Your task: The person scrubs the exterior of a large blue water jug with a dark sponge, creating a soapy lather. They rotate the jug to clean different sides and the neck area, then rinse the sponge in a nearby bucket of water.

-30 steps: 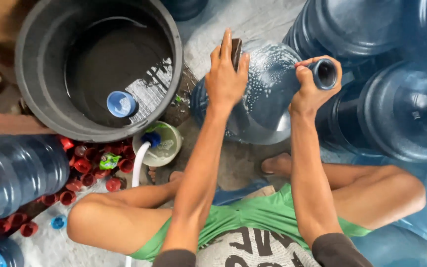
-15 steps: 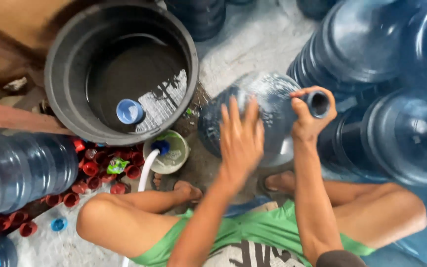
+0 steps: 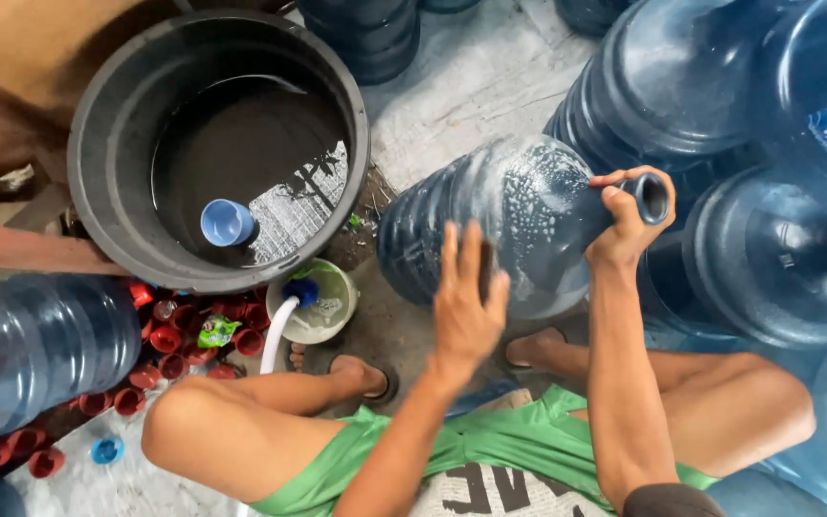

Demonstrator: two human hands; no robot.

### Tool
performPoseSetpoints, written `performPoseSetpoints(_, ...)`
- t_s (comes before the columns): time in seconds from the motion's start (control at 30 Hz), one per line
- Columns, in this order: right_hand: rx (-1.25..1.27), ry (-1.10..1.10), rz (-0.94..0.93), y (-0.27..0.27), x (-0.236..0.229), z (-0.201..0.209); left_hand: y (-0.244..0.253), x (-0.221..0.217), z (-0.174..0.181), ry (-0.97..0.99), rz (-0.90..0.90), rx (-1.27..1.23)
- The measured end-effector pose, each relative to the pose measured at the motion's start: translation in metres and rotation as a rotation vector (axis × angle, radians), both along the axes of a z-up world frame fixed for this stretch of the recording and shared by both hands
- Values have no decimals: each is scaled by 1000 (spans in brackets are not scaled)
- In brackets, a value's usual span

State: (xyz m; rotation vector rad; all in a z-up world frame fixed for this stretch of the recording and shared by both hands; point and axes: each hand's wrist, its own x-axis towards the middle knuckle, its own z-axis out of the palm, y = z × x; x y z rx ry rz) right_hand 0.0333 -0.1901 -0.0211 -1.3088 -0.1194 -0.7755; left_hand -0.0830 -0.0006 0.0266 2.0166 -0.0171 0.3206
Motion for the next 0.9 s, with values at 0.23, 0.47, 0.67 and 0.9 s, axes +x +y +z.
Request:
performPoseSetpoints(0.23,-19,-48,145,36,-30,13,36,94,-6,227,-28,98)
performPoseSetpoints(0.47,-10,-31,61,35,-11,12,11,3,-14,-129,139,188)
performPoseSetpoints(0.67,-314,23,69,114,-33,57,49,113,-46,53,98,163)
performPoseSetpoints(0.9,-325,-6,43,111,18,36,5,-7,-74,-51,-54,380)
